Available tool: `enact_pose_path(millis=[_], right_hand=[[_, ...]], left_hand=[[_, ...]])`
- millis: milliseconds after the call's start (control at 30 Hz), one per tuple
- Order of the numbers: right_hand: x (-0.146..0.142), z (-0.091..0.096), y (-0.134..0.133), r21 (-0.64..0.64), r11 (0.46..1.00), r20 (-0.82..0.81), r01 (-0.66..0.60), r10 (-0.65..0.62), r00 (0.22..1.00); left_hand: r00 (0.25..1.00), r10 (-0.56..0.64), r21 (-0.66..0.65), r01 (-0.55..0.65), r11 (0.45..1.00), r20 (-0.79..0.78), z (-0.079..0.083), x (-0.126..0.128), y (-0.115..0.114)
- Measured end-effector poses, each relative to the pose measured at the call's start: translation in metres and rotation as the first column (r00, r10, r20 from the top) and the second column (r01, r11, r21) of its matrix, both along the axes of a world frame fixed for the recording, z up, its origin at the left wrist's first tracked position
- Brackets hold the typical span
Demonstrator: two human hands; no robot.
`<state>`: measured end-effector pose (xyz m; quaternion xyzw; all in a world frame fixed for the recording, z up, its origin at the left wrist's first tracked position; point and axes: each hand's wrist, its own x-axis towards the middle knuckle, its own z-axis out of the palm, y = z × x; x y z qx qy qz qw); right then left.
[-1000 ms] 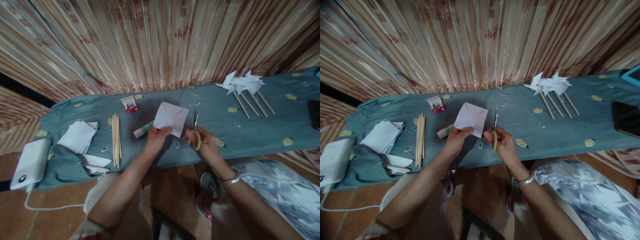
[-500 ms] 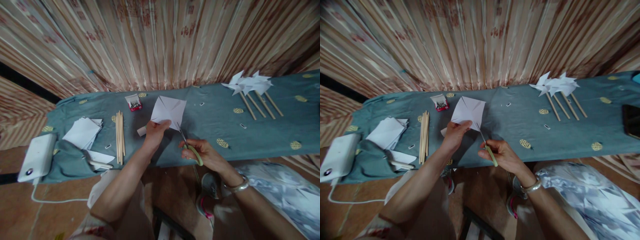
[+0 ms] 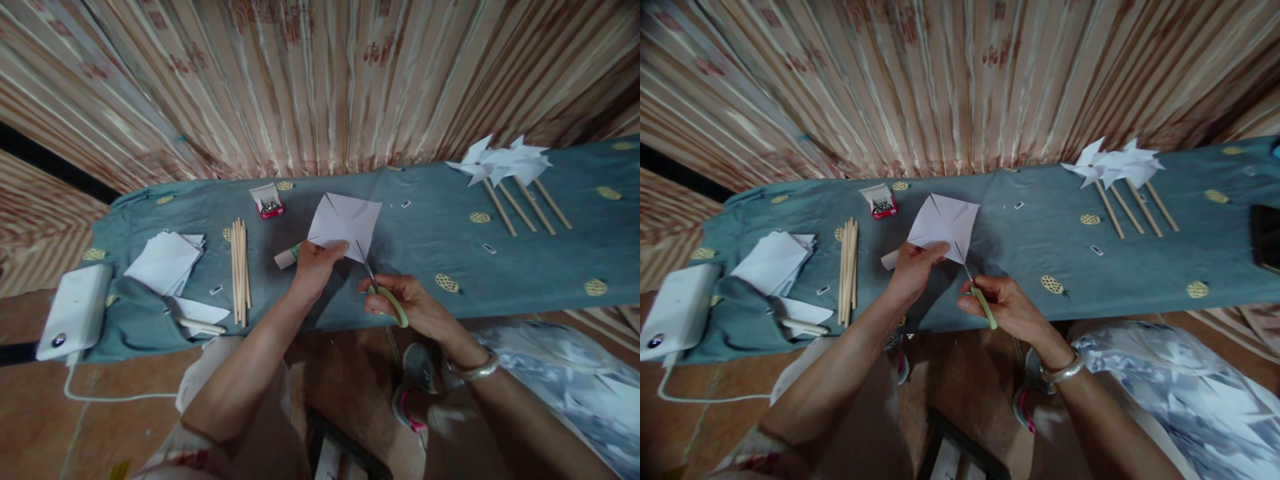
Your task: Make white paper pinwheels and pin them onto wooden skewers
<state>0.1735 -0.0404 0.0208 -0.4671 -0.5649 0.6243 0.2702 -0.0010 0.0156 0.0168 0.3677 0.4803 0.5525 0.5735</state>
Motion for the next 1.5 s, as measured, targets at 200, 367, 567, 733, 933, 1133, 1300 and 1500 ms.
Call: enact_pose_path(millis=[200, 367, 567, 733, 933, 1133, 1300, 1500], right_hand=[[0.0004, -0.0001, -0.0003, 0.014, 1.0, 0.016, -0.008, 0.008, 1.0], [-0.0003, -0.0019, 0.0007, -0.03, 1.0, -0.023, -0.002, 0.001, 1.0], [-0.0007, -0.0007, 0.0005, -0.062, 0.998, -0.028, 0.005, -0.007, 1.0], [-0.001, -0.0009, 0.0, -0.063, 0.998, -0.028, -0.001, -0.001, 1.0], [0.0015, -0.0034, 0.0007, -0.023, 0.999, 0.002, -0.031, 0.031, 1.0], [0.0009, -0.0029, 0.0003, -0.042, 0.999, -0.019, -0.019, 0.019, 1.0], [-0.0019, -0.0007, 0.0, -0.082, 0.997, -0.033, 0.013, -0.016, 0.999], [-0.0026, -0.0014, -0.0002, -0.113, 0.992, -0.033, 0.052, -0.056, 0.998]], left_hand=[[1.0, 0.005, 0.029, -0.005, 1.0, -0.014, -0.0016, -0.0005, 0.0004], [0.999, 0.004, 0.008, -0.003, 1.0, -0.039, 0.0007, 0.0003, -0.0003], [0.999, 0.003, 0.016, -0.003, 1.0, -0.034, 0.0017, 0.0, -0.0006], [0.999, 0.0, 0.007, 0.001, 1.0, -0.041, 0.0021, 0.0003, -0.0007], [1.0, 0.009, 0.016, -0.009, 1.0, -0.03, 0.0005, -0.0001, -0.0002], [1.0, -0.015, 0.045, 0.015, 0.999, -0.016, 0.0011, -0.0005, -0.0013], [0.999, -0.004, 0.019, 0.005, 1.0, -0.035, 0.0017, -0.0001, -0.0005], [1.0, -0.001, 0.033, 0.001, 0.999, -0.012, -0.0003, 0.0001, 0.0009]])
